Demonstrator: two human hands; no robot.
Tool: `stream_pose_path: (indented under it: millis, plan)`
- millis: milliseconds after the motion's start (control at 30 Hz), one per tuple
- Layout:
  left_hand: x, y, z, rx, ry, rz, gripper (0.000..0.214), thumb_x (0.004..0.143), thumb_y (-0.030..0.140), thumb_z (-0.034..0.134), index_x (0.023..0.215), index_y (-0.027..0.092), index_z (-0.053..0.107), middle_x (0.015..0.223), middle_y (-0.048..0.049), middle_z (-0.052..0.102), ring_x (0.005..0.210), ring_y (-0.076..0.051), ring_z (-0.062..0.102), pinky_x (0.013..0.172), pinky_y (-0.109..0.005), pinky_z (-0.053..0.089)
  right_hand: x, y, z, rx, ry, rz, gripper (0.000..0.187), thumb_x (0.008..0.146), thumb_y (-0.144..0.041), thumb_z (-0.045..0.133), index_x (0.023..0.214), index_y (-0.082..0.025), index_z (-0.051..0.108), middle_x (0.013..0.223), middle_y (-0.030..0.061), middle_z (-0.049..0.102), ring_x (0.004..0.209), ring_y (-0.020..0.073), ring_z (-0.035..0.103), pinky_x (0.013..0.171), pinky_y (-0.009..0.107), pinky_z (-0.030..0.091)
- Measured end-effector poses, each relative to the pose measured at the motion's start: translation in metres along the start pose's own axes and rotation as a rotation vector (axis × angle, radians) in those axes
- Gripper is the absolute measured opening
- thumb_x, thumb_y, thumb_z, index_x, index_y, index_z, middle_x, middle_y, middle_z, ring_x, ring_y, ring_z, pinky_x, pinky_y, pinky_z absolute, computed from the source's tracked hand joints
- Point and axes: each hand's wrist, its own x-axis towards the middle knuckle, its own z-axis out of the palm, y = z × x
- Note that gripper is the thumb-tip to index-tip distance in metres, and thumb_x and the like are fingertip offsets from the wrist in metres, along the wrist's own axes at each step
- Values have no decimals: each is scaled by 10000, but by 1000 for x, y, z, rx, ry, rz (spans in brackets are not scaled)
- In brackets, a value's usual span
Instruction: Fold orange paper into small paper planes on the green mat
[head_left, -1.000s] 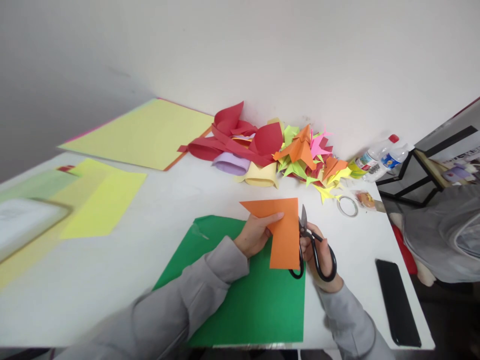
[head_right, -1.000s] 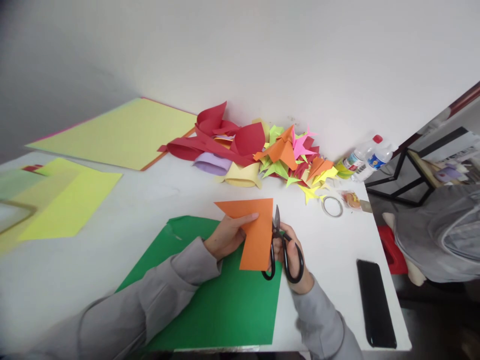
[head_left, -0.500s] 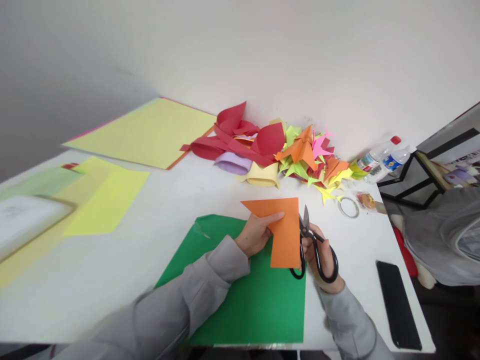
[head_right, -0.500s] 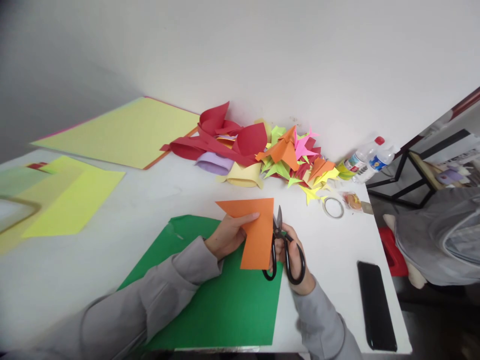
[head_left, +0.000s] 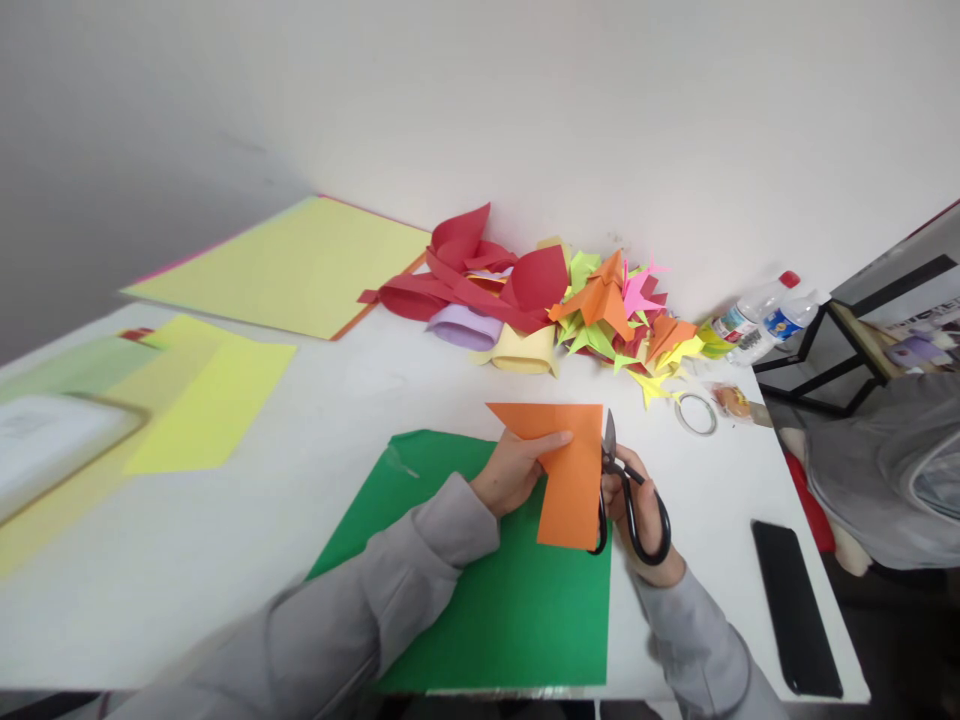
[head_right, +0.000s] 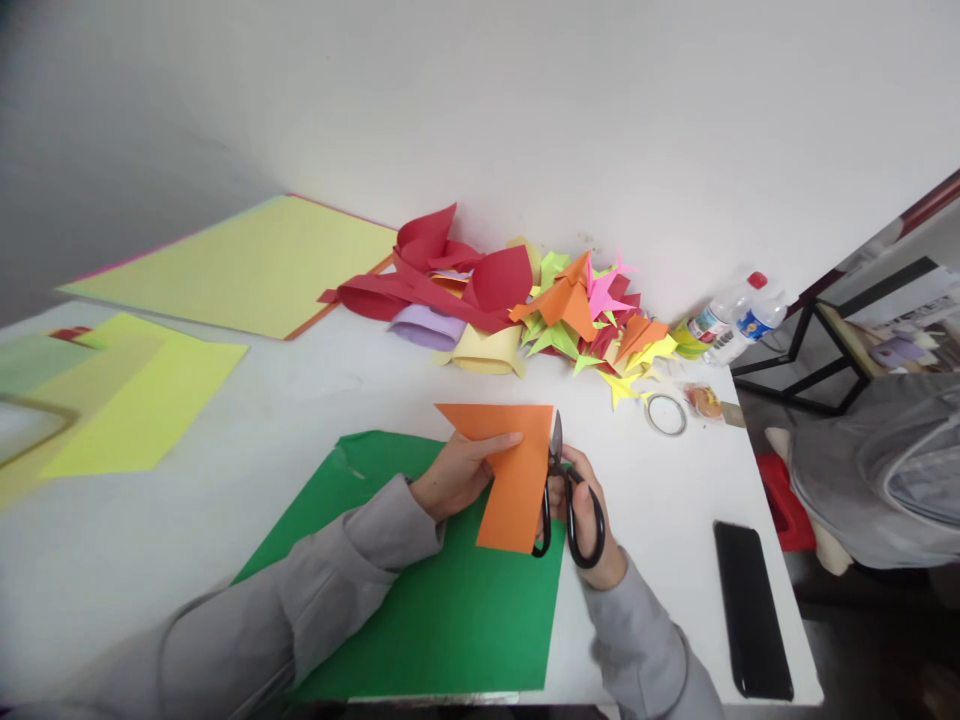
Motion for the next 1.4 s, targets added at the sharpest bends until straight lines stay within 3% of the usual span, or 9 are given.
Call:
stream_pose_path:
  millis: [233, 533, 867, 1400]
  plan:
    - [-2, 3, 3, -9, 17, 0, 396, 555, 163, 842, 911, 124, 673, 916, -80, 730, 761, -210, 678, 667, -323, 569, 0, 2, 0, 22, 40, -14, 618, 819, -654, 505, 1268, -229, 505, 665, 1, 565, 481, 118, 501, 425, 226, 434]
    - [-1, 4, 2, -11, 31, -9, 544, 547, 156, 844, 1059, 141, 661, 932, -83, 736, 792, -234, 684, 696, -356, 561, 0, 2, 1, -14, 99, 9, 700, 764, -709, 521, 1259, -215, 507, 602, -9, 524, 456, 127, 450, 401, 242, 427]
    - [-2, 2, 1, 16, 3, -31, 379, 560, 165, 841, 903, 132, 682, 917, -78, 734, 780, -221, 679, 700, -342, 553, 1, 2, 0, -9, 81, 27, 668, 782, -701, 507, 1252, -227, 521, 648, 3, 560, 473, 122, 483, 430, 236, 434]
    - [-5, 1, 4, 2, 18, -50, 419, 549, 156, 839, 929, 130, 666, 941, -89, 731, 788, -228, 685, 721, -360, 556, -1, -2, 7, -33, 120, 7, 704, 758, -736, 496, 1235, -218, 520, 608, -2, 562, 437, 131, 478, 412, 256, 428]
